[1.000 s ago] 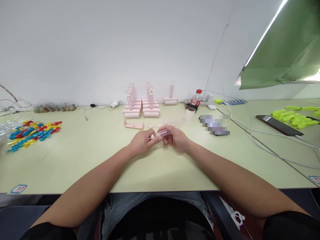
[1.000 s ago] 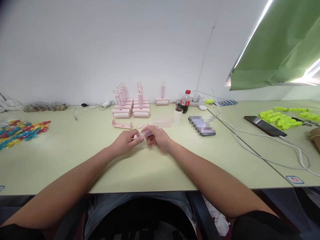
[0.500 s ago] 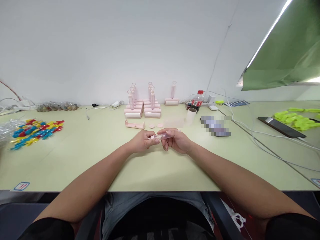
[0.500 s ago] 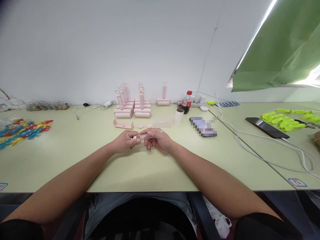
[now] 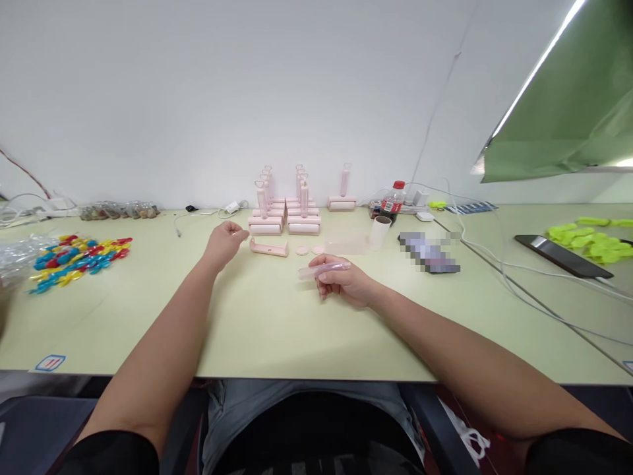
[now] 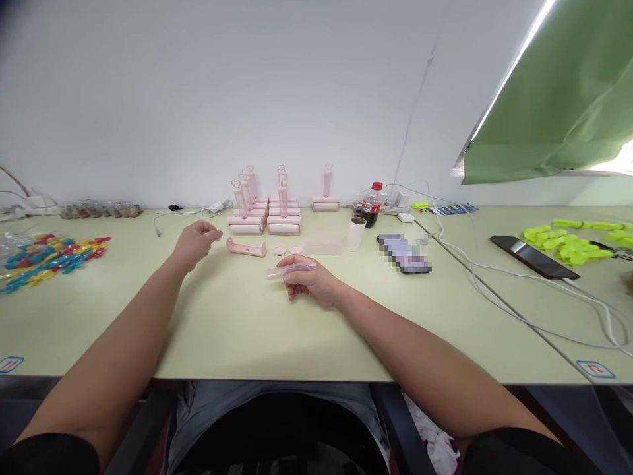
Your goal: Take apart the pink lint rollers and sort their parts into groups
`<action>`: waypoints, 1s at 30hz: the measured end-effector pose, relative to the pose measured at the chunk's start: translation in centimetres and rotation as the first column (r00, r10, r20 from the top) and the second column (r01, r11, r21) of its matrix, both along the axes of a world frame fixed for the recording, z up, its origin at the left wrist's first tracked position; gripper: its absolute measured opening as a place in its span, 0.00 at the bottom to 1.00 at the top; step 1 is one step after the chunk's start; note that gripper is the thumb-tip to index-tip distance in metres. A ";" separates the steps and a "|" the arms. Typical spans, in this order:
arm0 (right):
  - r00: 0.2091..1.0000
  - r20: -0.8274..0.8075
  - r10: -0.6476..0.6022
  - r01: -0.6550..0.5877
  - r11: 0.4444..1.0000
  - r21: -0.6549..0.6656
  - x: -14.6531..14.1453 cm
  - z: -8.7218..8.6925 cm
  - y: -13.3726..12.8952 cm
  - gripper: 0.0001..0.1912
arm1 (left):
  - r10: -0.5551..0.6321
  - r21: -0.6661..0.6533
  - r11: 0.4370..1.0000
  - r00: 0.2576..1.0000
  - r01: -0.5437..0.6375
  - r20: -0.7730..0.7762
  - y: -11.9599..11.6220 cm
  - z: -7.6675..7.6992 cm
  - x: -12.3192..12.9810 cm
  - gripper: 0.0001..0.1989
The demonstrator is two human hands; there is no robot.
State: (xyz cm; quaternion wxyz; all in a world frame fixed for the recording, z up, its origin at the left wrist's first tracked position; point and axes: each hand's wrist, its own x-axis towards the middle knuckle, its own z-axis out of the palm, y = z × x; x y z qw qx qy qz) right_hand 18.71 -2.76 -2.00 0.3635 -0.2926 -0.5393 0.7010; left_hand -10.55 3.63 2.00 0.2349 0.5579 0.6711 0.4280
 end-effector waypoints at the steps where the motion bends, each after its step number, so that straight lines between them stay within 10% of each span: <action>1: 1.000 0.014 0.006 -0.006 1.000 0.010 0.0 0.0 -0.1 0.18 | 0.067 -0.023 0.997 0.993 -0.070 -0.101 0.4 -0.3 -0.9 0.10; 14: 0.967 0.231 -0.107 0.069 0.983 0.169 -0.5 -0.3 -0.3 0.16 | 0.080 -0.179 0.969 0.905 -0.169 -0.417 2.9 -3.7 -3.8 0.19; 22: 0.906 0.337 -0.255 0.128 0.925 0.357 -0.8 -0.3 -0.2 0.19 | 0.202 -0.013 0.975 0.904 -0.223 -0.377 0.7 -0.6 -0.9 0.28; 25: 0.885 0.381 -0.268 0.064 0.880 0.471 -0.9 -0.4 -0.4 0.22 | -0.173 0.092 0.978 0.971 0.189 -0.164 -2.3 0.6 3.5 0.19; 27: 0.864 0.439 -0.245 -0.010 0.864 0.503 -1.1 -0.4 -0.8 0.24 | -0.606 0.040 0.791 0.791 0.610 -0.081 -4.6 0.7 6.6 0.20; 30: 0.862 0.485 -0.147 -0.107 0.883 0.458 -1.4 -0.5 -1.4 0.21 | -0.812 -0.019 0.579 0.575 0.815 -0.105 -7.0 0.3 9.6 0.16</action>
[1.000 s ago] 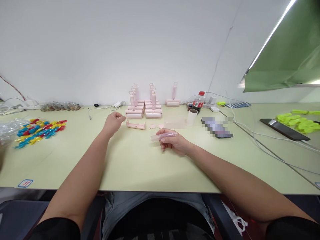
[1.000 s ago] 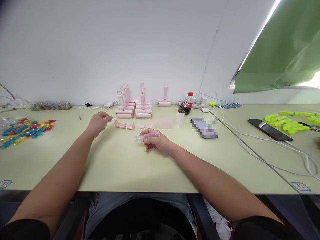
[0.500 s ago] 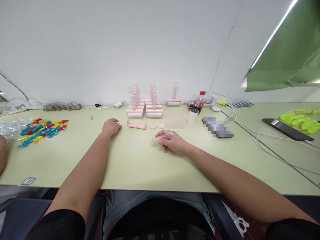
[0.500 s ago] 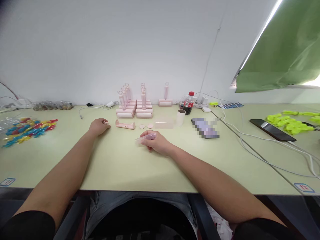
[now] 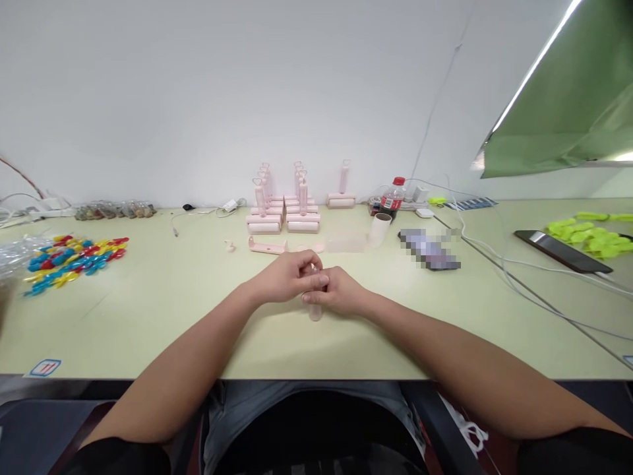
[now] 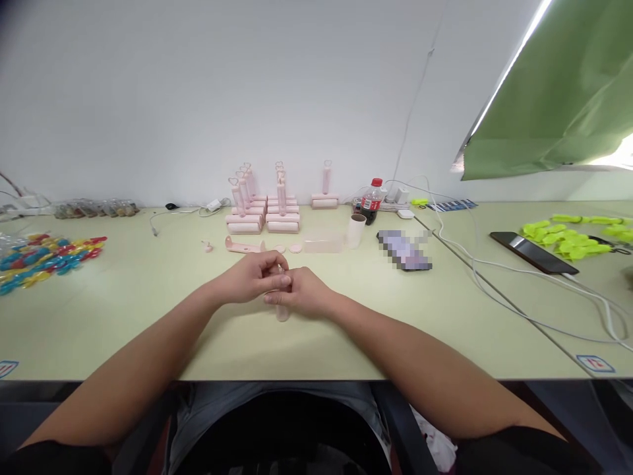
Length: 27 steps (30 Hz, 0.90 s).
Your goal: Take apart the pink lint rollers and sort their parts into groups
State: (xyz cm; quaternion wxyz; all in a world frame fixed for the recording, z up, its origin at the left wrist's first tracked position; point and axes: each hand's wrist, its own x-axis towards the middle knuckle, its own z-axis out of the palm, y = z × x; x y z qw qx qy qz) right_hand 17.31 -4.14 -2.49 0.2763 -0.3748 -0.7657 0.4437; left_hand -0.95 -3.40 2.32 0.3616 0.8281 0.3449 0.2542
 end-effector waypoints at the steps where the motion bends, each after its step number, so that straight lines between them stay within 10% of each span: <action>1: 1.000 -0.008 0.017 -0.017 1.000 -0.010 0.0 0.0 -0.1 0.20 | -0.014 0.007 1.000 1.000 0.014 0.001 -0.3 -0.1 0.4 0.15; 6: 0.998 -0.008 -0.063 0.063 0.998 0.024 0.2 -0.3 0.4 0.20 | 0.251 0.043 0.967 0.967 -0.253 0.036 1.5 0.5 -2.7 0.13; 10: 0.997 0.032 -0.070 0.071 0.997 -0.035 0.5 -0.4 0.8 0.19 | 0.675 0.212 0.733 0.731 -0.647 -0.101 4.2 2.9 -7.8 0.10; 13: 0.997 0.051 -0.062 0.064 0.997 -0.050 0.6 -0.4 0.8 0.17 | 0.790 0.343 0.613 0.561 -0.711 -0.249 6.4 4.2 -10.7 0.10; 27: 0.996 0.077 -0.045 0.050 0.997 -0.061 0.7 -0.4 0.7 0.15 | 0.721 0.428 0.675 0.414 -0.601 -0.555 11.0 3.8 -11.9 0.23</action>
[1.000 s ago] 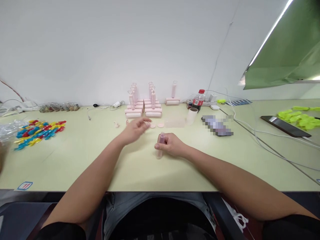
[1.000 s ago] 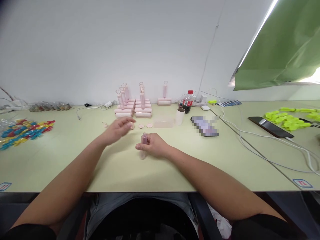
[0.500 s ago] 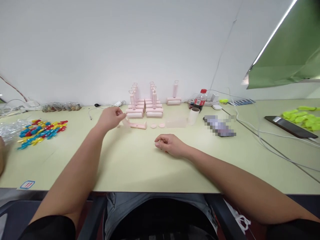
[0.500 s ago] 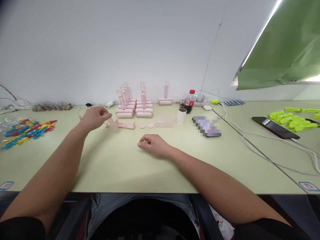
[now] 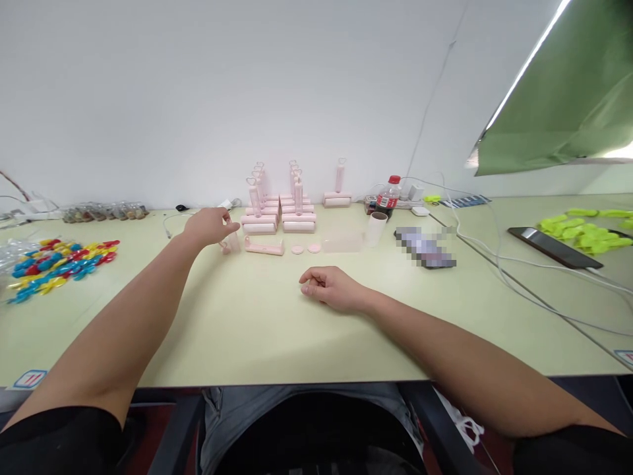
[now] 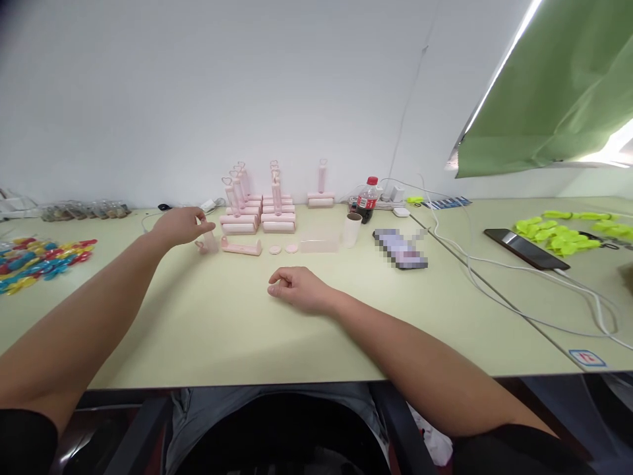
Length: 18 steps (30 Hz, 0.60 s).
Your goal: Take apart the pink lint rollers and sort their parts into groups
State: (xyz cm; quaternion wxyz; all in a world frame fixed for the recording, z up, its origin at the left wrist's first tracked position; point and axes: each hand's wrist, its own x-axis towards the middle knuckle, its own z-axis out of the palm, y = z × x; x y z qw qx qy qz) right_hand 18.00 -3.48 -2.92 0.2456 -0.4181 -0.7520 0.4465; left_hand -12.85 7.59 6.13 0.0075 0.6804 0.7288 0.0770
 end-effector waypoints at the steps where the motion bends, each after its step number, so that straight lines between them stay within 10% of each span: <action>1: 1.000 0.001 0.000 0.000 1.000 -0.002 0.0 0.0 0.0 0.15 | 0.009 -0.007 1.000 1.000 -0.010 -0.008 0.0 0.3 0.2 0.25; 12: 1.000 -0.009 0.007 -0.007 1.000 -0.001 -0.1 -0.1 0.0 0.15 | -0.172 0.262 0.951 0.985 0.165 0.005 3.3 3.6 3.1 0.30; 18: 1.000 0.004 0.003 -0.003 1.000 0.006 -0.1 0.1 0.0 0.14 | -0.248 0.154 0.954 0.966 0.258 -0.079 6.0 4.4 4.7 0.31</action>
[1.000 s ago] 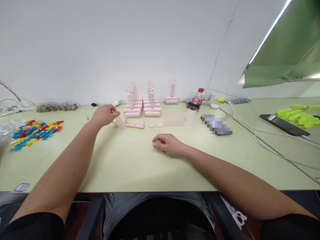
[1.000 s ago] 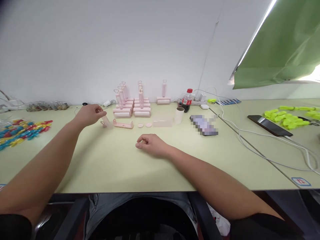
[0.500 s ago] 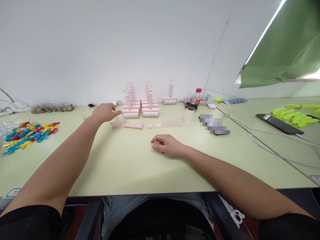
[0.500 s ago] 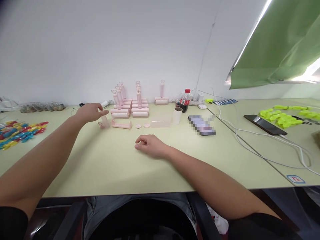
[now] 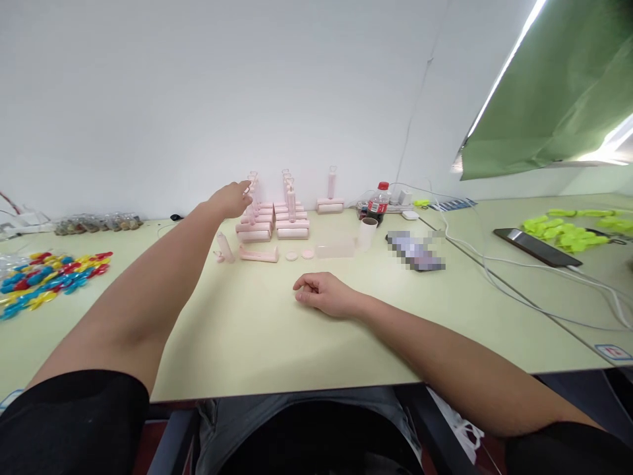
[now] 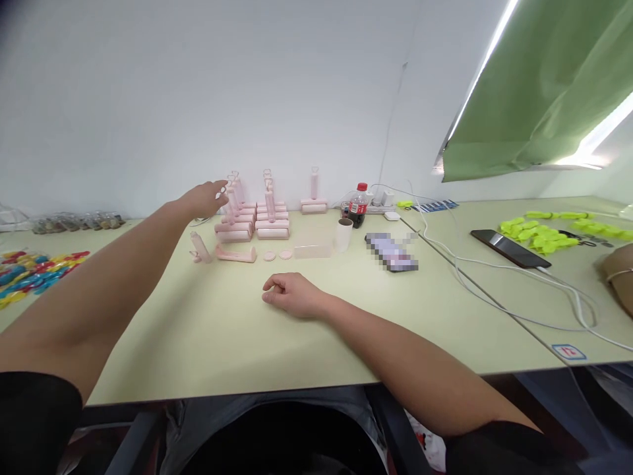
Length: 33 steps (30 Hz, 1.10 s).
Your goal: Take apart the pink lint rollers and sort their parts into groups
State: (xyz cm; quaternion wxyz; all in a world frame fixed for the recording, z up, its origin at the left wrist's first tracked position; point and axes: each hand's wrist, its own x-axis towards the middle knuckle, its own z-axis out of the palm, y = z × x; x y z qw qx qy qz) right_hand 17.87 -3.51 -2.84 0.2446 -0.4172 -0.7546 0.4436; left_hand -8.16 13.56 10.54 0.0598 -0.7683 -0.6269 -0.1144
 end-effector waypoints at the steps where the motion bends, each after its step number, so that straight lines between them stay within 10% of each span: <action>1: 1.000 0.004 0.000 0.000 1.000 0.002 0.0 0.1 0.0 0.13 | 0.010 -0.003 1.000 1.000 -0.010 -0.003 0.1 0.1 0.2 0.29; 9: 1.000 0.014 0.007 -0.007 1.000 0.012 -0.2 0.3 -0.2 0.12 | 0.060 0.122 0.991 0.998 -0.057 -0.020 -1.9 2.6 0.6 0.13; 17: 0.993 -0.104 -0.063 0.059 0.997 -0.042 -0.3 -0.2 0.2 0.17 | -0.181 0.452 0.890 0.954 0.056 0.238 -10.0 6.5 1.7 0.10; 23: 0.894 -0.405 -0.195 0.191 0.980 -0.050 -0.3 0.8 0.7 0.35 | -0.376 0.481 0.876 0.684 0.040 0.626 -14.5 1.7 3.4 0.09; 28: 0.815 -0.558 -0.157 0.161 0.986 -0.043 -0.3 1.8 0.3 0.32 | -0.290 0.283 0.956 0.129 0.075 0.948 -15.1 -4.9 4.5 0.17; 33: 0.811 -0.554 -0.189 0.204 0.978 -0.035 -0.4 0.9 0.4 0.35 | -0.135 0.028 0.917 0.245 0.399 0.960 -15.7 -9.7 6.2 0.20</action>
